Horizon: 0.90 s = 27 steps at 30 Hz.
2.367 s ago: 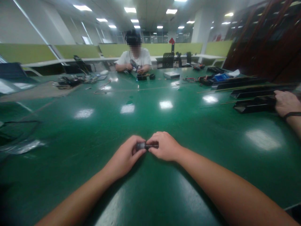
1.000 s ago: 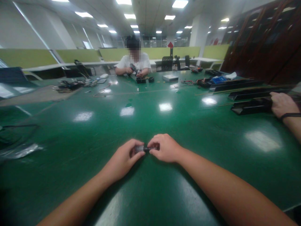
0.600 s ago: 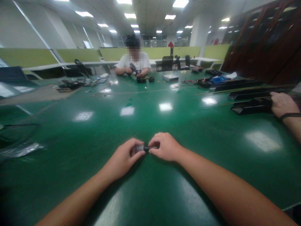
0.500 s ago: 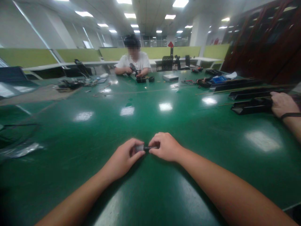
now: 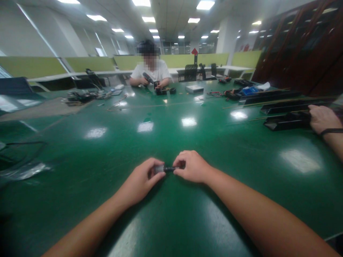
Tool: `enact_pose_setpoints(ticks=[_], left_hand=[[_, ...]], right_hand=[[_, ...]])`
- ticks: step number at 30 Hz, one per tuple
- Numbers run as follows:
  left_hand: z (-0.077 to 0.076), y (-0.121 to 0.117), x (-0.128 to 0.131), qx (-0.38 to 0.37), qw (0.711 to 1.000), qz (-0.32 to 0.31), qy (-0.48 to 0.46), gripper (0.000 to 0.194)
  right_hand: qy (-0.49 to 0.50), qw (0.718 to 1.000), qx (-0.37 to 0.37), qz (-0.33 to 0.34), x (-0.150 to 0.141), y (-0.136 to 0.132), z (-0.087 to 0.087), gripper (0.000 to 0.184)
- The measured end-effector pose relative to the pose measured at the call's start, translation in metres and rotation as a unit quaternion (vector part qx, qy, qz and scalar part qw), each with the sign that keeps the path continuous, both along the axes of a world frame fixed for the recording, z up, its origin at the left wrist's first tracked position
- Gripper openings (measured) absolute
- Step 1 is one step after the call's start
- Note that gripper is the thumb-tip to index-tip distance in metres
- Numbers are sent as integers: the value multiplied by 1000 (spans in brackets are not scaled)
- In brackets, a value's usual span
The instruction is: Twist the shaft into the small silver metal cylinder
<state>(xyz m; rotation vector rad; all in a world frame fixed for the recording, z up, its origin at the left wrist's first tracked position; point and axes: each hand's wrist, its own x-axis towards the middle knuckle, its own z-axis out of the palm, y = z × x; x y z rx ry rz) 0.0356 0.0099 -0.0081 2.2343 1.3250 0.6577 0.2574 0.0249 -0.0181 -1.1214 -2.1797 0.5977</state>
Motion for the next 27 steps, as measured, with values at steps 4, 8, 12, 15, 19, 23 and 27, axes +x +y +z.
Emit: enact_pose_setpoints(ticks=[4,8,12,15,19,23,27], left_hand=[[0,0,0,-3,1000,-1,5,20],[0,0,-1,-5,1000,-1,8,20],[0,0,0,-3,1000,-2,6,20],[0,0,0,-3,1000,-3,5,20],[-1,1,-1,-2,1000,0,5,21],[-1,2,-4,0,1000,-2,12,21],[0,1,-4,-1,1000,-3,12,21]], right_hand=[[-7,1000,-9,4,5,1,2,8],[-10,1000,-23,6,9,2,3,9],[-13,999,-29,12,11,2,3,9],[-19,999,-33,18,15,4,3,10],[-35,999,-40,0,26,11,4,10],[-29,998,-61,-21,33,17,4,11],[-24,997,-72,2,33,16,3,11]])
